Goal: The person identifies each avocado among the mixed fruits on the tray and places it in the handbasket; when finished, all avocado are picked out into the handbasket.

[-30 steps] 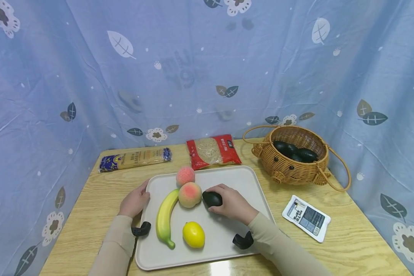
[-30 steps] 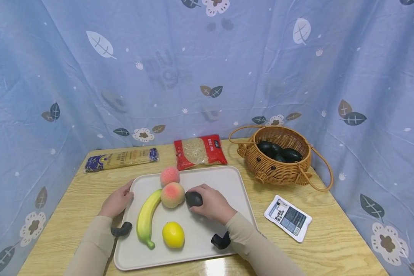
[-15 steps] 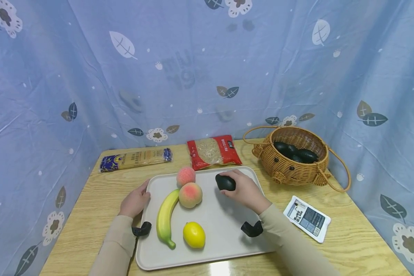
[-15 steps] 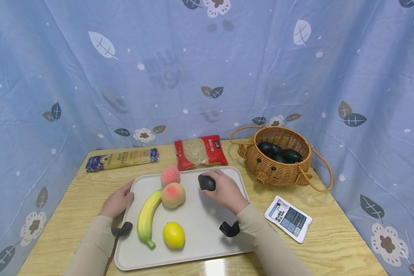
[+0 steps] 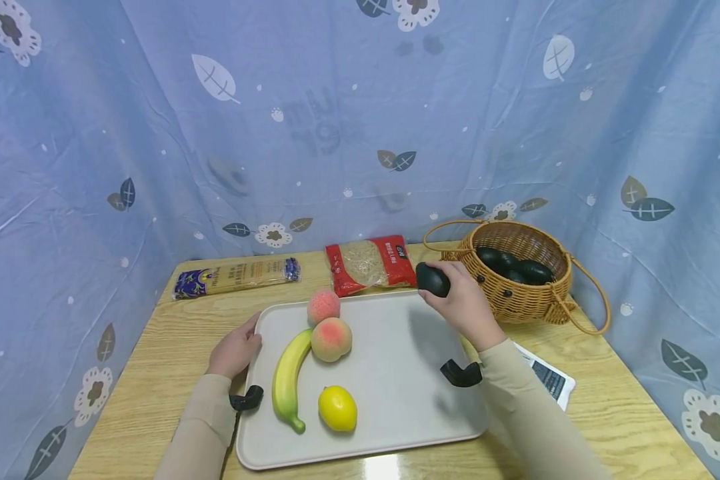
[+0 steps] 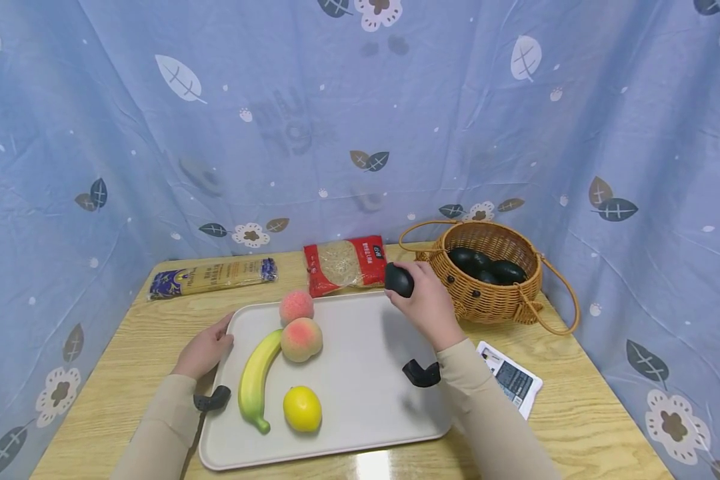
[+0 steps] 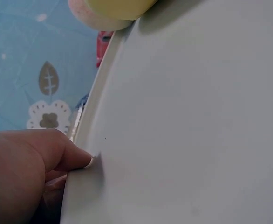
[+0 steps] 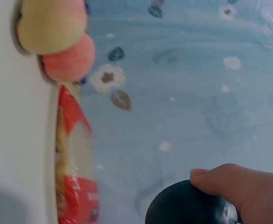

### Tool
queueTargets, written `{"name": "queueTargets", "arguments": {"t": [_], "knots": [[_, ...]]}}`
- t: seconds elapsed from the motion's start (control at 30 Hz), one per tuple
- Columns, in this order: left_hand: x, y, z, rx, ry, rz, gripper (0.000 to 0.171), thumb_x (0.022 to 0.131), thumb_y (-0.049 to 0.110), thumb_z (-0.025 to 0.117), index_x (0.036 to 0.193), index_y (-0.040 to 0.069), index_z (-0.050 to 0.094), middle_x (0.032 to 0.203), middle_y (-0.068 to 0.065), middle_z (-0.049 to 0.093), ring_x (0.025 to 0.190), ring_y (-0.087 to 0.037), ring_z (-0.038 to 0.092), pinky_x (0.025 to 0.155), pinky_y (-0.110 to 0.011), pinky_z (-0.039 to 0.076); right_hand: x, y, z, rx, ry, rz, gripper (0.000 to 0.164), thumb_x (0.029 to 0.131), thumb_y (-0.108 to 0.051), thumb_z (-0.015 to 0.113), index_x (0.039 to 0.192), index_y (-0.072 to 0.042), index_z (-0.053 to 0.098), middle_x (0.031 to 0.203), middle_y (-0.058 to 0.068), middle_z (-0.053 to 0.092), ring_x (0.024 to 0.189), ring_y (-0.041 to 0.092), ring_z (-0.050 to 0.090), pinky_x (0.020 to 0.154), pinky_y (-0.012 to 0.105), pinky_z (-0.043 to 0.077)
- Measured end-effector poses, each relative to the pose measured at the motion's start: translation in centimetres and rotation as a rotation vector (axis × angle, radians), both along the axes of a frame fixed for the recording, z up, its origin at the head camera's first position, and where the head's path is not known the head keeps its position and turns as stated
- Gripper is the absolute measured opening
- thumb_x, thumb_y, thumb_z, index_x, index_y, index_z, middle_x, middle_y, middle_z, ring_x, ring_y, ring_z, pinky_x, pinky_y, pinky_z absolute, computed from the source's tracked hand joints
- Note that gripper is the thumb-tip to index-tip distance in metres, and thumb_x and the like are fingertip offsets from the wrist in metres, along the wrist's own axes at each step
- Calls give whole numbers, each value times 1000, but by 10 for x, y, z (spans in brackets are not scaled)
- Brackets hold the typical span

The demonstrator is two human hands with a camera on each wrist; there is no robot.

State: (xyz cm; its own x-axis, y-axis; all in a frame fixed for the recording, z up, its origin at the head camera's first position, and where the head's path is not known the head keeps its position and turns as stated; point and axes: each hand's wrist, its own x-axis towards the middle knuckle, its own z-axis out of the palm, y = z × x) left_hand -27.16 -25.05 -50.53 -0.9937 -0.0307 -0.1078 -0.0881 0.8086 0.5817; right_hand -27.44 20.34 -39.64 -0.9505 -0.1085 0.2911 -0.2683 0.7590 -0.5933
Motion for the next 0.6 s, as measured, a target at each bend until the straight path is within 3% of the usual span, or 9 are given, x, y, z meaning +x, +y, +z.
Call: {"name": "queueTargets", "arguments": {"t": [0.17,0.43,0.6], "knots": [[0,-1,-1,-2,6,-2,63,103,23,46,163,9,37,78,-7,65,60,-22,57,57,-36,42,0,15,12,-44,43,-52,61,94,-21,79,149,-9,55,142,24,48,119,49,58,95,66,50],[0,0,-1,6,-17,5,63,103,25,46,164,10,35,91,-12,72,63,-22,59,61,-37,45,-1,36,25,-105,194,-140,63,93,-9,79,151,-6,53,146,29,42,127,53,48,97,71,44],[0,1,0,-6,-7,6,63,103,24,46,164,10,36,104,-14,74,66,-22,60,64,-38,47,-3,53,32,-114,209,-228,68,94,-7,76,155,-8,48,149,29,37,130,55,44,99,73,41]]}}
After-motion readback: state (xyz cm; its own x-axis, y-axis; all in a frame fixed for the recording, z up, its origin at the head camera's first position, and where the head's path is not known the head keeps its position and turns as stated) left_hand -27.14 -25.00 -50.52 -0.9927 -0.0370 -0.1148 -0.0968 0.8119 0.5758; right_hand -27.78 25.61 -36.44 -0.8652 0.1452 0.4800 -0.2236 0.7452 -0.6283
